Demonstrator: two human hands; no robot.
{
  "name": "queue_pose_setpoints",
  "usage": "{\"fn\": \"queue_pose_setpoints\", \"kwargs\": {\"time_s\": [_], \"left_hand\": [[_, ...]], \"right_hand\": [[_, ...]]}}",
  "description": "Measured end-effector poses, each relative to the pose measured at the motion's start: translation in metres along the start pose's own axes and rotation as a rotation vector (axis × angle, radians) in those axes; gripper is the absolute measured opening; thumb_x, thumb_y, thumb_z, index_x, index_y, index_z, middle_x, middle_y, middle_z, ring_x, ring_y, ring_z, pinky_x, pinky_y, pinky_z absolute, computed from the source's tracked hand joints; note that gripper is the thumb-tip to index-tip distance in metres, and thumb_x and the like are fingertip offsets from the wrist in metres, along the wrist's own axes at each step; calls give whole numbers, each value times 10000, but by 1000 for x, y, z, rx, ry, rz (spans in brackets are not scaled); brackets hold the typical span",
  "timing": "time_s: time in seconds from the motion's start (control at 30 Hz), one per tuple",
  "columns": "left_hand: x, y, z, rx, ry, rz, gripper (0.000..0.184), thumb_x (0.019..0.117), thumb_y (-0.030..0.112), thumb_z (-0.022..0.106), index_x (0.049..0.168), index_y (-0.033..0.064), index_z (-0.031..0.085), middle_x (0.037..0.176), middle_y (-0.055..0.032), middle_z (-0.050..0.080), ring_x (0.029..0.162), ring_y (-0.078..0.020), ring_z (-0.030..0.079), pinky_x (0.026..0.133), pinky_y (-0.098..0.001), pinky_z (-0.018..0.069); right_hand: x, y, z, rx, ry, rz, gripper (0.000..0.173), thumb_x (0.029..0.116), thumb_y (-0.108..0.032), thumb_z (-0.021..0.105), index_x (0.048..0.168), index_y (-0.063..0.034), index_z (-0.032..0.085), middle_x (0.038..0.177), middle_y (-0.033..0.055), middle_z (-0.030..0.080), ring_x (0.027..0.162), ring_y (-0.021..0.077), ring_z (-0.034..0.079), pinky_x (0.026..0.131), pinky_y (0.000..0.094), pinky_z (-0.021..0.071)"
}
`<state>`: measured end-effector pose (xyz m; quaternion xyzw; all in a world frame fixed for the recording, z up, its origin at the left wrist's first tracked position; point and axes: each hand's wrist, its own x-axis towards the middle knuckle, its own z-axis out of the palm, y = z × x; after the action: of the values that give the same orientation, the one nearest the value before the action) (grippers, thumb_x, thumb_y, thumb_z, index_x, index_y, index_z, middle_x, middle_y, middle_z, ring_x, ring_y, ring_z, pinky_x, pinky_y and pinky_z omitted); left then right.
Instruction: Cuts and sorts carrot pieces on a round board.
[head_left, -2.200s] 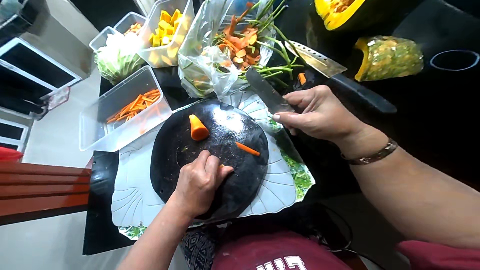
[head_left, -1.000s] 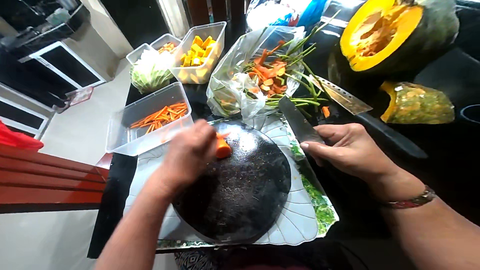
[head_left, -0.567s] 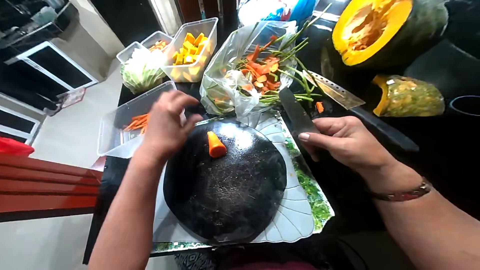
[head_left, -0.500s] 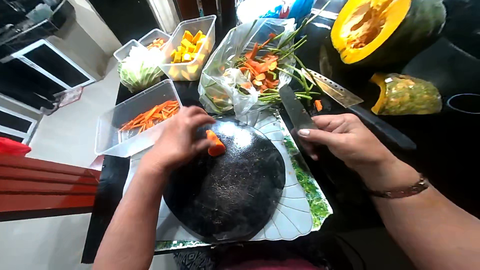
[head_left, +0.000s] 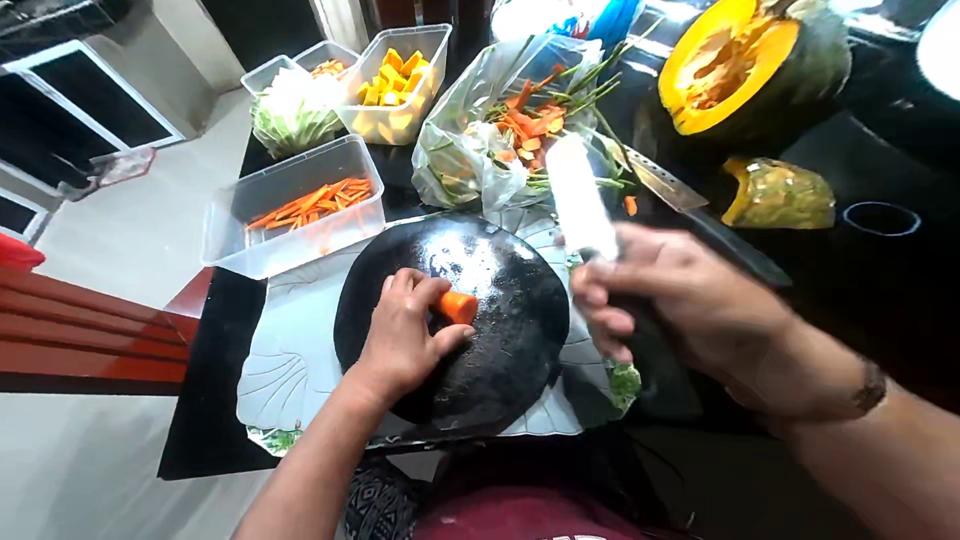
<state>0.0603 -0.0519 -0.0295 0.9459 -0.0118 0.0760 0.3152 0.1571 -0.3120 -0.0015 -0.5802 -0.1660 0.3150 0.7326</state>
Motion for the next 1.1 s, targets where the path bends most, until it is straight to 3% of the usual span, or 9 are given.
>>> {"fn": "queue_pose_setpoints", "kwargs": {"time_s": [0.03, 0.07, 0.17, 0.2, 0.3, 0.37, 0.53, 0.73, 1.1], "left_hand": [[-2, -4, 1, -20, 12, 9, 563, 795, 355, 849, 1239, 38, 709, 1224, -191, 630, 1144, -347, 601, 932, -508, 524], [-3, -6, -2, -42, 25, 12, 612, 800, 381, 841, 1281, 35, 687, 1256, -193, 618, 1153, -336, 603, 920, -497, 535], [-2, -5, -24, -98, 199, 66, 526, 892, 322, 758, 1279, -22, 662, 1236, -213, 642, 1098, -296, 633, 887, -459, 535], [1, -2, -33, -100, 310, 110, 426, 938, 266, 695, 1229, -43, 668, 1183, -206, 668, 1054, -260, 655, 874, -422, 545], [20, 18, -55, -105, 593, 210, 288, 995, 109, 520, 1152, -82, 667, 1098, -181, 690, 1022, -172, 666, 880, -313, 544], [34, 37, -61, -76, 644, 292, 273, 944, 9, 486, 1124, -98, 661, 1097, -201, 686, 1051, -196, 664, 904, -322, 540], [67, 61, -41, 30, 479, 302, 288, 845, -91, 493, 1049, -54, 692, 1051, -187, 689, 1049, -279, 658, 902, -392, 527], [86, 52, -25, 105, 154, 166, 222, 856, -118, 541, 1038, -78, 661, 1064, -215, 667, 1079, -345, 644, 951, -465, 506], [94, 38, -11, 72, 3, 134, 216, 901, -135, 507, 1048, -83, 657, 1060, -214, 676, 1057, -319, 665, 943, -428, 520]], "right_hand": [[-4, 9, 5, -160, -35, -25, 162, 1002, -110, 465, 1140, -124, 548, 665, 3, 582, 445, 87, 556, 416, 248, 536], [-7, 15, 7, -376, -67, -82, 186, 1005, -152, 495, 1179, -129, 555, 662, -21, 582, 459, 59, 551, 435, 213, 518], [-11, 18, 13, -922, -170, -250, 523, 1043, -224, 498, 1531, -55, 412, 778, -7, 606, 556, 3, 554, 530, 179, 505], [-12, 16, 18, -1026, -202, -285, 582, 1043, -215, 512, 1571, -27, 357, 836, 31, 634, 600, 26, 566, 573, 205, 517], [-13, 12, 30, -1151, -230, -343, 557, 1021, -176, 540, 1541, -17, 419, 843, 55, 653, 633, 60, 576, 605, 234, 518], [-11, 7, 38, -1185, -252, -340, 526, 1020, -157, 527, 1521, -21, 444, 799, 39, 632, 615, 56, 560, 584, 233, 504], [-10, 0, 54, -1306, -310, -214, 524, 1035, -135, 501, 1542, -43, 405, 763, 37, 620, 666, 122, 608, 607, 308, 519], [-8, 2, 58, -1414, -291, -193, 505, 1023, -96, 512, 1512, 0, 426, 752, 75, 627, 662, 201, 643, 598, 377, 544], [-5, -2, 63, -1498, -342, -175, 528, 1019, -108, 483, 1522, 28, 395, 732, 51, 597, 620, 179, 622, 553, 350, 526]]}}
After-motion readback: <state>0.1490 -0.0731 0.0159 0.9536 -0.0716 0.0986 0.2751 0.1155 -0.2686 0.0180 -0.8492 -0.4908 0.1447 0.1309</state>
